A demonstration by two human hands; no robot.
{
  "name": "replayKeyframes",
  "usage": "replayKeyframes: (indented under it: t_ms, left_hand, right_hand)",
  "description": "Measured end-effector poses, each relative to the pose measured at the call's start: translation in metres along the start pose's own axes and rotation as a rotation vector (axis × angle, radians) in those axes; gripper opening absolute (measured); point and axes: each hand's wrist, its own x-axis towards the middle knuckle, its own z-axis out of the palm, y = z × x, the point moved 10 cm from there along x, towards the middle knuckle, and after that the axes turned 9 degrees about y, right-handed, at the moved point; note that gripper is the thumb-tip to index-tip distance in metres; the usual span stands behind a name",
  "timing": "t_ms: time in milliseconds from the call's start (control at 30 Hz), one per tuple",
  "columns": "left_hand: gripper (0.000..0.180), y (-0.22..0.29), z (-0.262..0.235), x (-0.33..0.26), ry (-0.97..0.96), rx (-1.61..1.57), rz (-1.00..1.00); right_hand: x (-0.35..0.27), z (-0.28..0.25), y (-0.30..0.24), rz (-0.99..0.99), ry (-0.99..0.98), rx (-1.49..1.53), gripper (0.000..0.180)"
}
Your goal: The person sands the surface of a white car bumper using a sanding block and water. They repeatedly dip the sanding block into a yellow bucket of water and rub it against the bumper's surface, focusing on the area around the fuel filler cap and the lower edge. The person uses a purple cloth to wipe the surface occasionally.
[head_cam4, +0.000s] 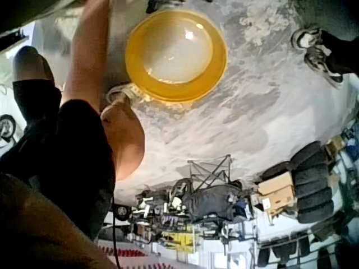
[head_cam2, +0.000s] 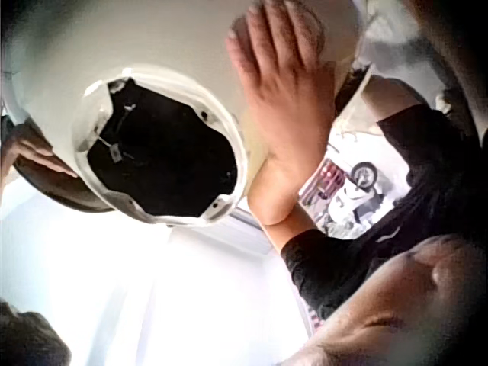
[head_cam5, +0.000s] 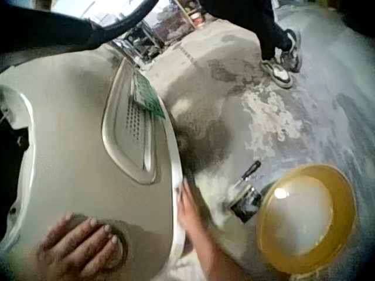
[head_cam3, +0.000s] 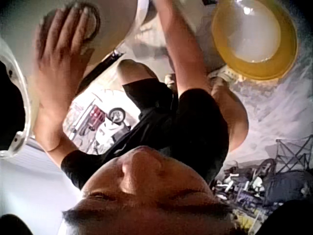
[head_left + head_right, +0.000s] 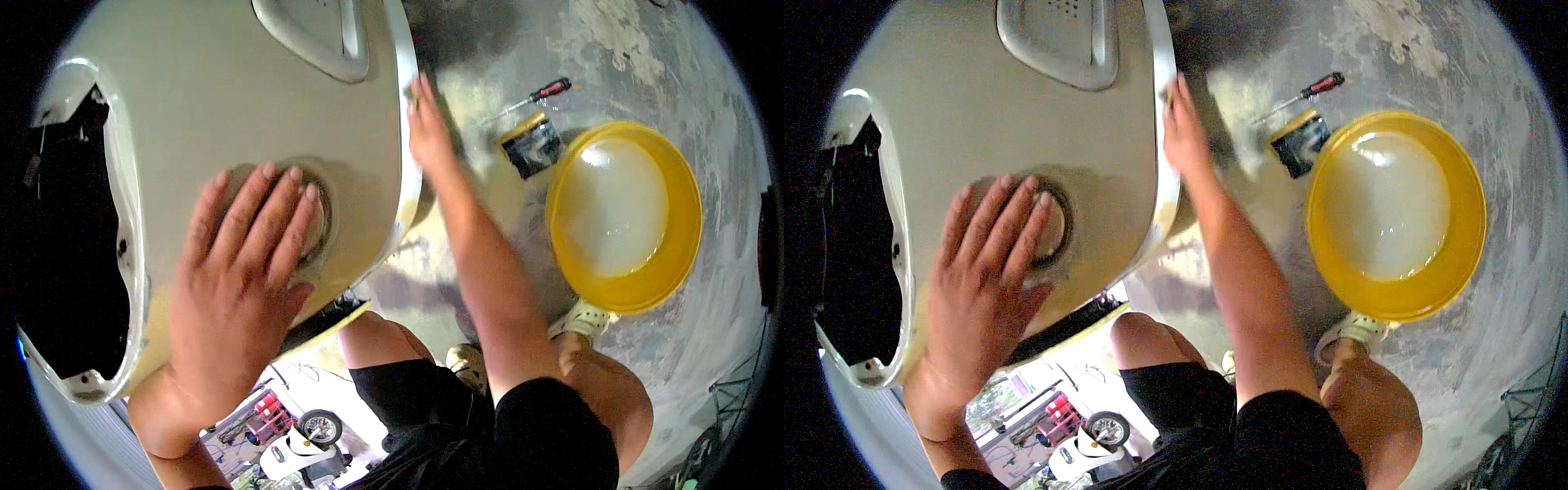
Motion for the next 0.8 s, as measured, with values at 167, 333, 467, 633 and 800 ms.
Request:
replayKeyframes:
  t_ms: [167, 333, 467, 633, 800]
  left_hand:
    - [0.090, 0.003, -0.002, -0.014, 0.079, -0.021, 0.041]
    - [0.086, 0.004, -0.002, -0.023, 0.187, 0.015, 0.088]
    - [0.081, 0.009, -0.005, -0.025, 0.244, 0.083, 0.148]
    - [0.081, 0.012, -0.006, -0.024, 0.231, 0.159, 0.155]
    - [0.078, 0.006, -0.007, -0.030, 0.227, 0.173, 0.125]
  right_hand:
    - [-0.066, 0.010, -0.013, -0.153, 0.017, -0.119, 0.054]
    - [-0.256, 0.010, -0.037, 0.069, 0.090, 0.019, 0.054]
    - [-0.174, 0.001, -0.021, -0.057, 0.198, -0.097, 0.048]
    - [-0.153, -0.007, -0.030, -0.113, 0.154, -0.129, 0.047]
    - [-0.270, 0.010, -0.060, 0.027, 0.192, -0.017, 0.047]
